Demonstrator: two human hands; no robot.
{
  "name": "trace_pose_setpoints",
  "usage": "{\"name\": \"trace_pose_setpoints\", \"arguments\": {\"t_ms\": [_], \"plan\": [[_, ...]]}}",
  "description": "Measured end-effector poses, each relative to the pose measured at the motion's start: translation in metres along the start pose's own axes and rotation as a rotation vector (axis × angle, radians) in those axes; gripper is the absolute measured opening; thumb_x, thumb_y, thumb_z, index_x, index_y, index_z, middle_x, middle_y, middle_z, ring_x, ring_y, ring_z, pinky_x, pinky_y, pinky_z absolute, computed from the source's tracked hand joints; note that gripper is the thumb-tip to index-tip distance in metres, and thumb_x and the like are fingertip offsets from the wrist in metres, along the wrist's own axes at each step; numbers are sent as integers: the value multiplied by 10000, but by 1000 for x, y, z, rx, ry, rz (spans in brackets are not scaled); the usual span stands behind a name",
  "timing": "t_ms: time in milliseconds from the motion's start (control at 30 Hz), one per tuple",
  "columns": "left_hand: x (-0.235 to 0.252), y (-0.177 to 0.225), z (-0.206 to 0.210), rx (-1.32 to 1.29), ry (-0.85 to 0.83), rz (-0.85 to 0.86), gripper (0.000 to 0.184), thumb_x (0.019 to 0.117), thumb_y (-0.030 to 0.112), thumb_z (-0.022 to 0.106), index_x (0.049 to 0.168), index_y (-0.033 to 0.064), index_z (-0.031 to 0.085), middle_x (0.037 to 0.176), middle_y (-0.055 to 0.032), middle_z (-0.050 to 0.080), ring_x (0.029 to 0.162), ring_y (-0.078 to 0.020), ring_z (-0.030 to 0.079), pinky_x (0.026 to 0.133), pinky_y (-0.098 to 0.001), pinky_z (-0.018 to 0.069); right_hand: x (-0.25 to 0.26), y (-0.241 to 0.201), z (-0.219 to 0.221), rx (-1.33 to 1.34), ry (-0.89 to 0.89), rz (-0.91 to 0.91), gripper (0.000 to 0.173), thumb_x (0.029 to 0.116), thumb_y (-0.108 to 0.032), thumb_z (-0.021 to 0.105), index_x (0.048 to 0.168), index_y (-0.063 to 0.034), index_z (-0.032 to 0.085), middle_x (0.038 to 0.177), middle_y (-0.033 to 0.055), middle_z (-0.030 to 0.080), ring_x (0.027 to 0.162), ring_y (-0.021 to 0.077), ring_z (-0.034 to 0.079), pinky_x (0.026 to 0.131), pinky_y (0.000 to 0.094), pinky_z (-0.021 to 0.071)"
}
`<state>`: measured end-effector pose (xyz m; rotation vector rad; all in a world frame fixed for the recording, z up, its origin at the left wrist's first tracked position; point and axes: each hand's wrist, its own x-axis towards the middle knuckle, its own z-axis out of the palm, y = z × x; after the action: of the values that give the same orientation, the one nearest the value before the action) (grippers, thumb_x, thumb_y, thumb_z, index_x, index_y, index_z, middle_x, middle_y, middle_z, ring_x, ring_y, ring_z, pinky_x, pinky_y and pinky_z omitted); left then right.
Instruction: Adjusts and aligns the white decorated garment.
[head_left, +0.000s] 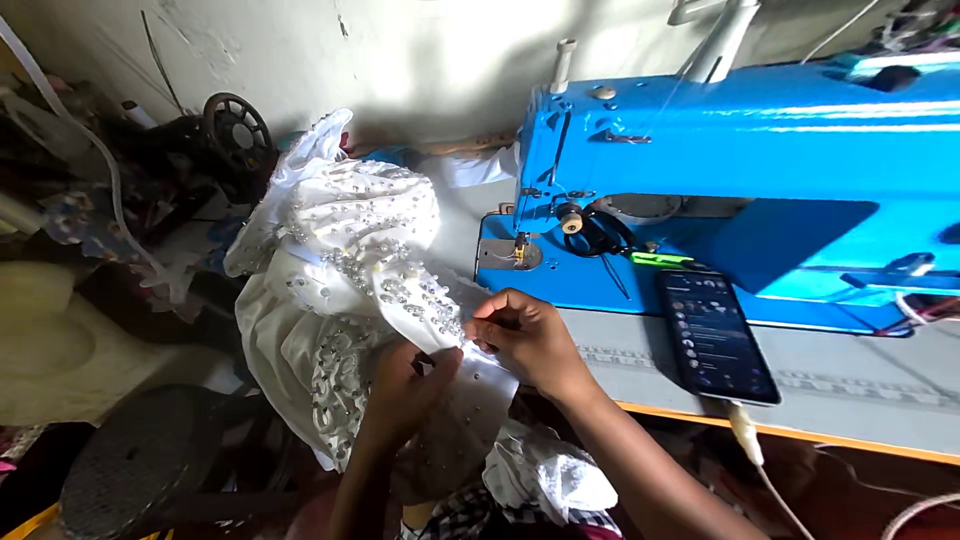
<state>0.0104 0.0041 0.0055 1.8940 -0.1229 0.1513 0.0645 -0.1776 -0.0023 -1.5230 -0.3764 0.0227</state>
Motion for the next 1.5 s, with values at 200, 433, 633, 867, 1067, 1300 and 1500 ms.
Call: {"name": "trace_pose_setpoints", "arguments": {"t_ms": [200, 433, 633, 867, 1067, 1300, 1500], "plan": [[4, 2, -8, 122, -94, 12, 157, 856, 129, 738, 984, 54, 687, 897, 81, 694, 824, 77, 613, 745, -119, 493, 4, -5, 0, 71, -6, 97, 50, 918, 4, 702, 904, -27, 665, 753, 6, 714, 631, 48, 667, 611, 190, 567], [13, 4, -10, 200, -153, 25, 142, 859, 101, 703, 978, 26, 684, 910, 52, 684, 854, 86, 598, 785, -117, 479, 7, -5, -4, 152, 8, 216, 52, 917, 15, 710, 901, -12, 668, 739, 19, 712, 618, 57, 669, 600, 194, 569], [16, 2, -9, 242, -127, 63, 153, 872, 100, 694, 987, -1, 698, 938, 9, 708, 887, 79, 616, 815, -125, 487, 9, -6, -5, 114, -13, 236, 44, 914, 2, 718, 908, -18, 679, 754, 2, 710, 639, 41, 665, 625, 186, 568], [19, -7, -10, 228, -130, 165, 153, 883, 103, 678, 979, -12, 707, 934, -11, 720, 888, 59, 637, 822, -144, 513, 11, -5, -8, 72, -61, 262, 36, 969, -46, 660, 958, -19, 639, 763, -8, 682, 639, 35, 643, 628, 186, 553], [19, -5, -9, 235, -124, 137, 131, 880, 111, 682, 950, 3, 705, 903, 10, 707, 857, 68, 624, 795, -139, 503, 11, -3, -9, 75, -73, 252, 47, 1005, -52, 605, 971, -20, 612, 763, -10, 668, 648, 35, 640, 641, 181, 549], [19, -8, -8, 207, -106, 135, 135, 877, 110, 685, 962, 7, 707, 920, 17, 711, 882, 72, 627, 807, -140, 502, 10, -5, -8, 57, -24, 277, 58, 988, -64, 651, 959, -13, 653, 762, 4, 684, 638, 46, 653, 630, 189, 563], [21, -11, -12, 130, -138, 154, 109, 881, 85, 686, 968, 19, 694, 923, 46, 715, 880, 64, 642, 811, -149, 527, -6, 3, -10, -139, 29, 66, 132, 1005, -153, 617, 931, -67, 684, 779, -46, 687, 664, -11, 637, 647, 159, 543]]}}
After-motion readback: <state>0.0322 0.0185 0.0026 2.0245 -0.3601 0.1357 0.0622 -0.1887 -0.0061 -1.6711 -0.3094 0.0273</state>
